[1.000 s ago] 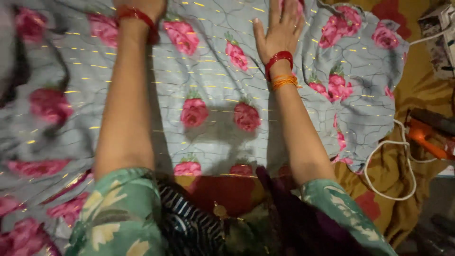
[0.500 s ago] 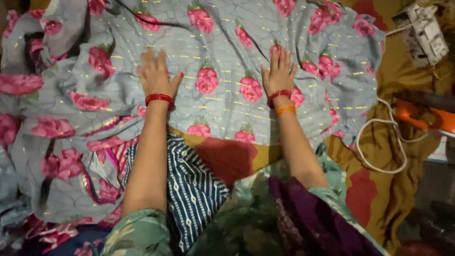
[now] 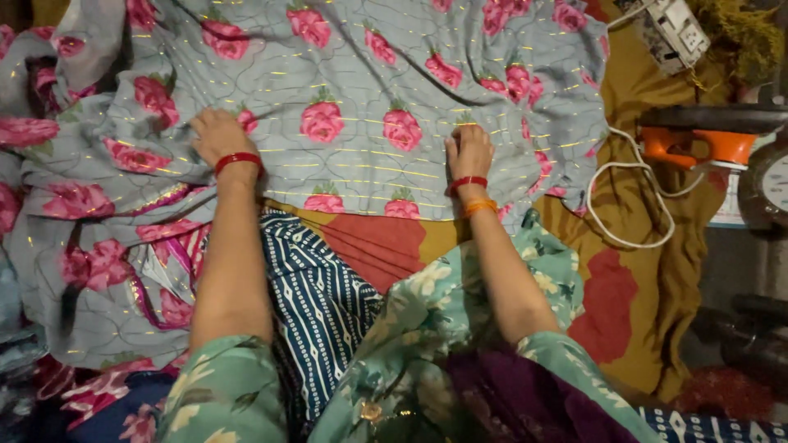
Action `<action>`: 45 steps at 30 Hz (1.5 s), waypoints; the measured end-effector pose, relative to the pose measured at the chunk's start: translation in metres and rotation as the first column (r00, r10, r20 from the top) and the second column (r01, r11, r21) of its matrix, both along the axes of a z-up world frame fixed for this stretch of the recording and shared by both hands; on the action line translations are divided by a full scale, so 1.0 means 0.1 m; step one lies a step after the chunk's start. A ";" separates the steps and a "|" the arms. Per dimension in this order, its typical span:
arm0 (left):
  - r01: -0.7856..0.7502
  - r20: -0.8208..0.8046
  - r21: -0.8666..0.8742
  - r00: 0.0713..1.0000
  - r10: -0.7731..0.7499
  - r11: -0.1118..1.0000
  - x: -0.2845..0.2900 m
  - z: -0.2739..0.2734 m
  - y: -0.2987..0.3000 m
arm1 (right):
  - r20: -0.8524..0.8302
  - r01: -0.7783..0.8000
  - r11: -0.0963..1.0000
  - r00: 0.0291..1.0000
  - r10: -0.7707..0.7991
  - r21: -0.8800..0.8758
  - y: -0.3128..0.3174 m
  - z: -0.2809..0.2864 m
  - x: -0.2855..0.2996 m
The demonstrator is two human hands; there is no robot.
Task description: Ironing a grey floral garment on a flat surface.
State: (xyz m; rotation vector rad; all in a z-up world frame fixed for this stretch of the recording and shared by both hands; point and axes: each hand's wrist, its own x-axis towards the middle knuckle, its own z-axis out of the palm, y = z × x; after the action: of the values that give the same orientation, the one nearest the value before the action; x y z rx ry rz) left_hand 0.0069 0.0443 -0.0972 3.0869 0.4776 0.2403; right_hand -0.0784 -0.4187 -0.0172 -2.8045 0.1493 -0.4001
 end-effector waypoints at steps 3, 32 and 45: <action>0.025 -0.108 -0.042 0.994 -0.029 0.999 -0.15 0.30 0.18 | -0.046 -0.058 0.997 0.997 0.056 -0.050 -0.20 -0.23 0.10; 0.526 -0.200 -0.412 0.745 -0.637 0.744 0.15 1.27 -1.35 | -0.164 -0.332 0.943 0.931 0.326 -0.011 0.30 -0.23 0.74; 0.568 -0.169 -0.345 0.745 -0.645 0.747 0.66 1.01 -1.59 | -0.291 -0.500 0.863 0.837 0.463 -0.067 0.84 -0.19 1.93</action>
State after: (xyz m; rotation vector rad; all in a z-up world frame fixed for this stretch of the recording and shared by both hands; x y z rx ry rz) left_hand 0.0730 -0.1146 0.0034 2.8002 -0.4951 -0.2584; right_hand 0.1150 -0.3347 -0.0360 -2.8786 -0.5482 0.0943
